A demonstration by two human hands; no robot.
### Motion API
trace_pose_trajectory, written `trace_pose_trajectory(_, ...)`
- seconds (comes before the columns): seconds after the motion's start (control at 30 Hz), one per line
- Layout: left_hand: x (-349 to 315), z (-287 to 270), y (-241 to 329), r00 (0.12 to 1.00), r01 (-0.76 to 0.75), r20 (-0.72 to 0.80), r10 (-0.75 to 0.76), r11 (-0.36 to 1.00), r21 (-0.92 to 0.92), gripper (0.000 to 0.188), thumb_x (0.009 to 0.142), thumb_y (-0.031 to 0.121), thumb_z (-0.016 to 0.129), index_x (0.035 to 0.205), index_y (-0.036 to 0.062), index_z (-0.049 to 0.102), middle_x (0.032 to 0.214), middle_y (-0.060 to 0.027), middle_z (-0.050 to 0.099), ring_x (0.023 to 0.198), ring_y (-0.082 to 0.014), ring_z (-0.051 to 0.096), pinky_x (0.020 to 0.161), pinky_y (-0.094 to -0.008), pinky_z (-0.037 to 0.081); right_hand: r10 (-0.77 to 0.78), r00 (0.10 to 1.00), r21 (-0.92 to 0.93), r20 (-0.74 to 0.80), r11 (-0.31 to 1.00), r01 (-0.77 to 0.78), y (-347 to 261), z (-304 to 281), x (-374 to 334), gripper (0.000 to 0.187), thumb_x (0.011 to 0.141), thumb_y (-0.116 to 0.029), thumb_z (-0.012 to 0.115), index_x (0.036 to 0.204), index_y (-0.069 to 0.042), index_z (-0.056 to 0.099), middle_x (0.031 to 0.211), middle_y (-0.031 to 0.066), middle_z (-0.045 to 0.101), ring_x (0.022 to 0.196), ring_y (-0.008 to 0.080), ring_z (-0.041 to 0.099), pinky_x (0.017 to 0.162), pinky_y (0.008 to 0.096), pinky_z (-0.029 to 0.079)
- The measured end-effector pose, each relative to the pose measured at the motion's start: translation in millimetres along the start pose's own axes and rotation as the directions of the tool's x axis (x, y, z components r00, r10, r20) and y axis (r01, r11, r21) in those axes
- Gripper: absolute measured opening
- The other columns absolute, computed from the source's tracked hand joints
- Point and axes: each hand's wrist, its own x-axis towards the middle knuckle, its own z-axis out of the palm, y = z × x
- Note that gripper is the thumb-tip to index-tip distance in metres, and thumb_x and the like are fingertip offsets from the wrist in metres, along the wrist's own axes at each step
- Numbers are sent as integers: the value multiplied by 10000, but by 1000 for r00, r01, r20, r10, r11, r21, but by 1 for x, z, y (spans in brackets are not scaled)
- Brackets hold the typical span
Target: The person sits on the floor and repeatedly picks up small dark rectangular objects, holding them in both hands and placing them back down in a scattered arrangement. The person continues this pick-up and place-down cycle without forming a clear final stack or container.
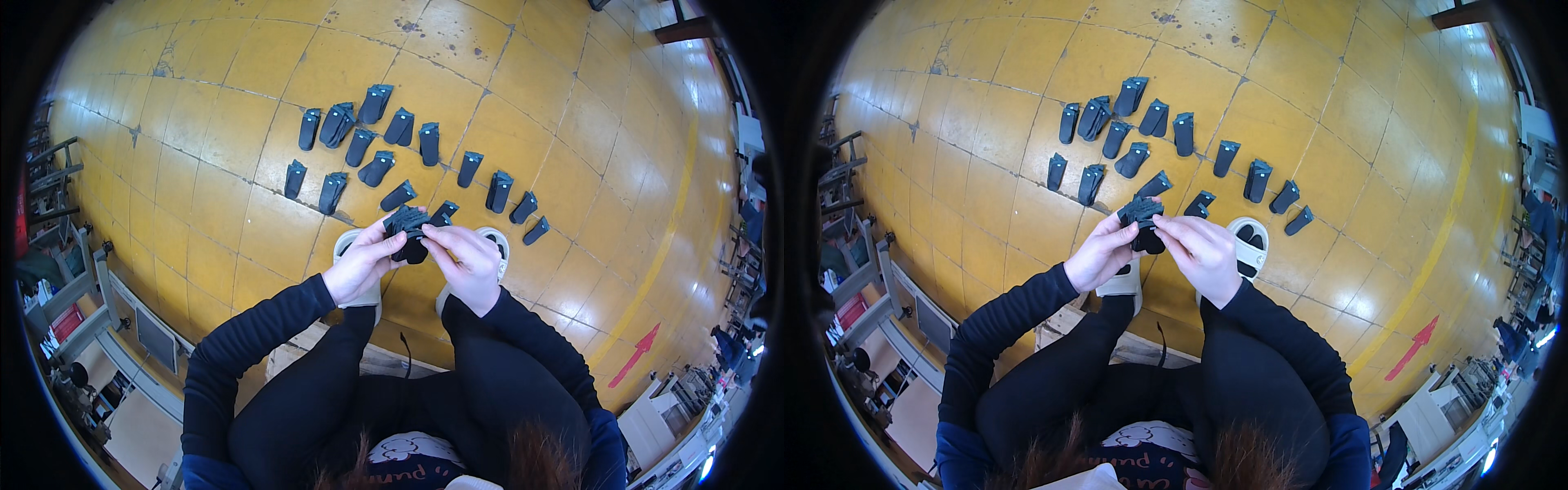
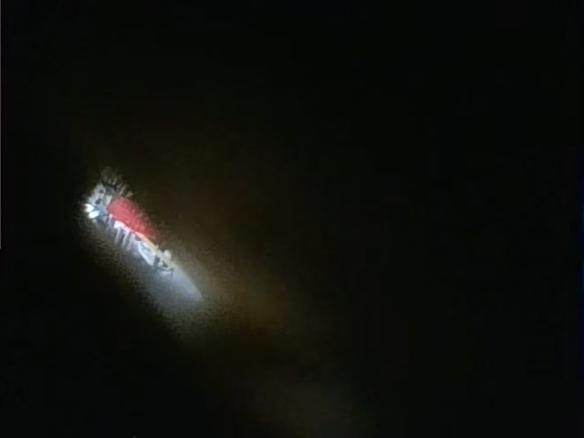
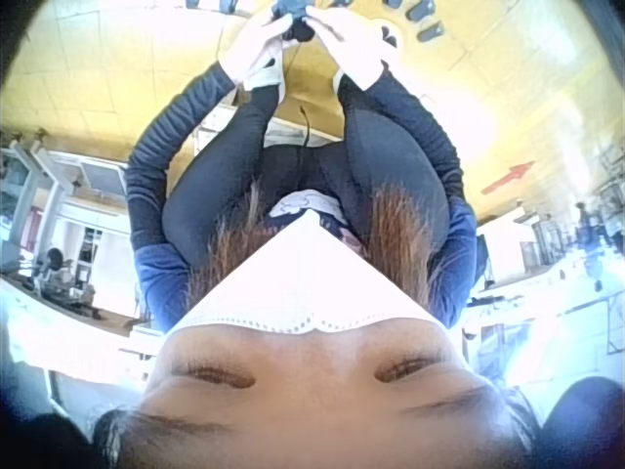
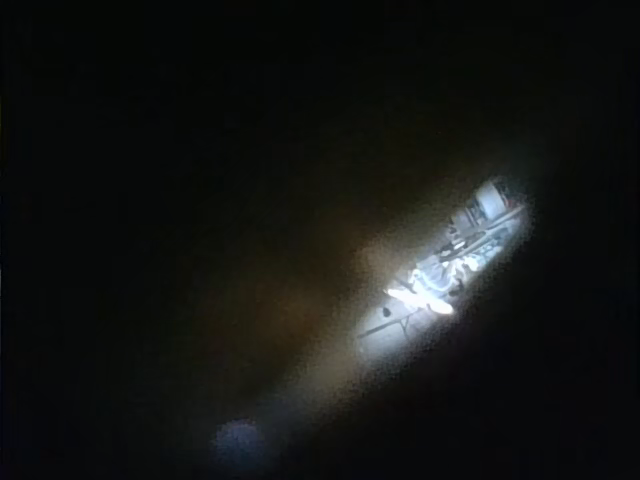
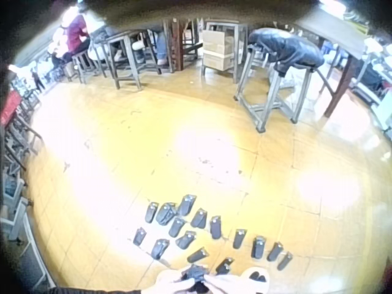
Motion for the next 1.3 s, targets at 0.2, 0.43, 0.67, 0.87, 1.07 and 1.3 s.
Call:
trace_pose_trajectory(0.2,0,0,-3,1000,20,-9,-21,999,-43,459,975,284,521,1398,150,403,1288,11,514,1138,-80,493,903,-286,412,52,996,-8,71,999,-52,4,-2,1,154,726,3,734,862,-22,667,812,102,653,718,227,632,624,275,498)
trace_pose_trajectory(0.43,2,-3,-2,999,19,-46,-22,998,-61,471,988,309,468,1403,112,364,1273,-45,522,1186,-152,499,998,-379,402,180,978,157,102,968,-195,1,4,-6,145,741,41,708,867,6,645,902,98,641,825,216,632,723,296,502)
trace_pose_trajectory(0.67,7,-3,3,989,-47,-147,23,985,-165,388,993,255,466,1323,53,434,1220,-87,581,1069,-160,571,935,-344,444,190,969,244,158,943,-225,0,-2,-5,133,764,61,681,875,15,624,899,105,642,833,216,628,735,295,493)
trace_pose_trajectory(0.87,5,-13,6,980,-84,-191,56,986,-143,318,913,136,517,1209,21,529,1203,-92,585,1003,-170,581,900,-304,450,260,959,352,113,892,-283,9,-10,-7,161,780,70,673,921,34,605,905,86,628,848,171,603,771,277,472)
trace_pose_trajectory(1.07,-2,-20,2,998,-18,55,14,996,86,545,664,39,508,1201,-39,556,1281,-97,541,791,-141,595,831,-269,463,643,758,583,109,576,-573,17,-8,-2,88,864,-29,629,951,-15,618,829,0,614,744,63,557,687,210,445)
trace_pose_trajectory(1.3,-3,-21,2,999,-1,36,-6,983,184,594,651,64,527,1234,-50,531,1289,-115,557,753,-142,584,753,-248,460,697,702,568,147,521,-637,28,-5,-9,99,863,-30,631,957,-11,608,829,4,607,713,74,553,671,210,436)
